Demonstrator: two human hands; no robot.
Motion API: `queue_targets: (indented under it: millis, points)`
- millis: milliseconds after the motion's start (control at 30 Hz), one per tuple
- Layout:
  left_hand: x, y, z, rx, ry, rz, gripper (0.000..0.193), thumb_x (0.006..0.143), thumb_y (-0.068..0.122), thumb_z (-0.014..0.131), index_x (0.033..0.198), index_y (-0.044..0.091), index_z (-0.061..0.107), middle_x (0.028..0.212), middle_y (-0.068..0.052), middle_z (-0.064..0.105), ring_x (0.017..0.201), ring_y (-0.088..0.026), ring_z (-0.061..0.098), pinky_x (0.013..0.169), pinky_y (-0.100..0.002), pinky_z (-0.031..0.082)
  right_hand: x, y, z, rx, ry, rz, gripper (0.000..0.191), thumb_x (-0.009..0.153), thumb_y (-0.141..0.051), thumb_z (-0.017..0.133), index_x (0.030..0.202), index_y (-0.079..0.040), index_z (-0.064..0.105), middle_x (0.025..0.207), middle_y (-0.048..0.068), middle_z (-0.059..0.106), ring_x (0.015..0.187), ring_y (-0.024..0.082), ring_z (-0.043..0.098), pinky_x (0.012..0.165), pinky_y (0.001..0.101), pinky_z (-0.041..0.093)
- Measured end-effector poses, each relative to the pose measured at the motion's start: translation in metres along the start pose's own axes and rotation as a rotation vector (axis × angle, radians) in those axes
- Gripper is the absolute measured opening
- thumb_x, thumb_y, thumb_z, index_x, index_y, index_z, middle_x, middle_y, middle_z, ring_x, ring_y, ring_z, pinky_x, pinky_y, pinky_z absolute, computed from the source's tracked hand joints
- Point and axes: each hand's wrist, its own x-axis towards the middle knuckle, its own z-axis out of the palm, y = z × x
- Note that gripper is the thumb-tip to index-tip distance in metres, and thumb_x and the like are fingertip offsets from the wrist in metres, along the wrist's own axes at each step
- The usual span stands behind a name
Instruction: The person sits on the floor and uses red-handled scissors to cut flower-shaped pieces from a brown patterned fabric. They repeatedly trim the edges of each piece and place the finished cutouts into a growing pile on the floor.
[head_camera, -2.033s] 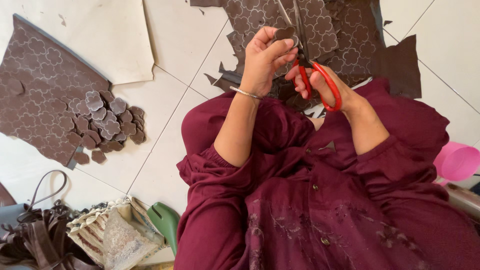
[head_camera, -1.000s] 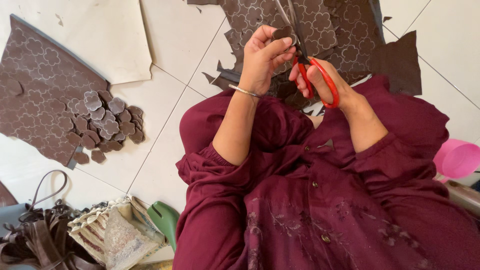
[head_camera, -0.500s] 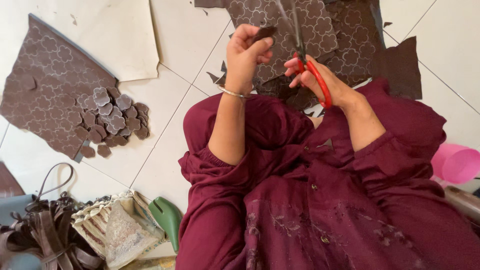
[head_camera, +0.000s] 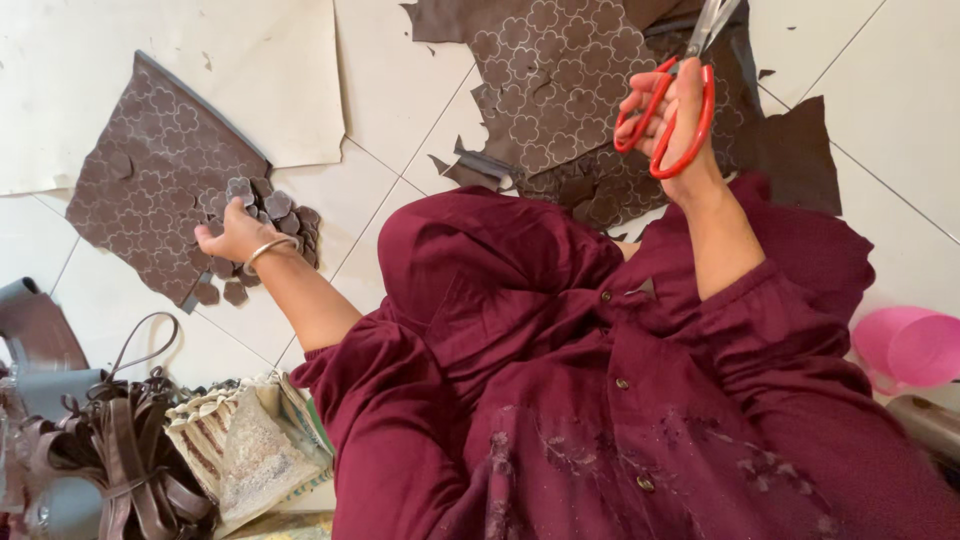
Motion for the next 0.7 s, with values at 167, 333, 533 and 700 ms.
queue_targets:
  millis: [167,333,533,700]
  points:
    - [-0.037,-0.005,0.040,0.165,-0.386,0.084,0.082,0.078,-0.009,0.069,0.151,0.002,0.033,0.153,-0.022,0.040,0.140,-0.029,0.043,0.117,-0.039,0.038,-0.002,-0.006,-0.003,0.132,0.004,0.037,0.086,0.096,-0.078,0.041,0.133,-0.001,0.057,0.107,0.008,0.065,0.089,0.018,0.067,0.088,0.0393,0.059]
    - [-0.137,-0.038,0.140,0.643,-0.932,0.549,0.073,0.075,0.021,0.079,0.141,0.003,0.054,0.146,-0.016,0.057,0.139,-0.031,0.052,0.118,-0.041,0.040,-0.005,-0.012,-0.008,0.259,0.029,0.020,0.081,0.096,-0.075,0.046,0.127,-0.001,0.057,0.105,0.010,0.064,0.087,0.021,0.065,0.087,0.0426,0.058]
    - [-0.234,-0.055,0.212,1.300,-1.109,0.815,0.097,0.079,0.045,0.082,0.155,0.015,0.029,0.164,-0.009,0.028,0.152,-0.037,0.018,0.117,-0.061,0.024,0.002,-0.020,-0.014,0.422,0.055,0.050,0.072,0.097,-0.071,0.049,0.122,-0.004,0.058,0.103,0.009,0.063,0.087,0.022,0.063,0.088,0.0425,0.054]
    - [-0.258,-0.062,0.221,1.547,-1.200,0.789,0.107,0.078,0.046,0.083,0.157,0.016,0.017,0.162,-0.005,0.027,0.152,-0.035,0.015,0.115,-0.068,0.019,0.006,-0.021,-0.014,0.423,0.075,0.069,0.066,0.098,-0.068,0.049,0.118,-0.005,0.058,0.100,0.009,0.064,0.085,0.021,0.063,0.086,0.0429,0.055]
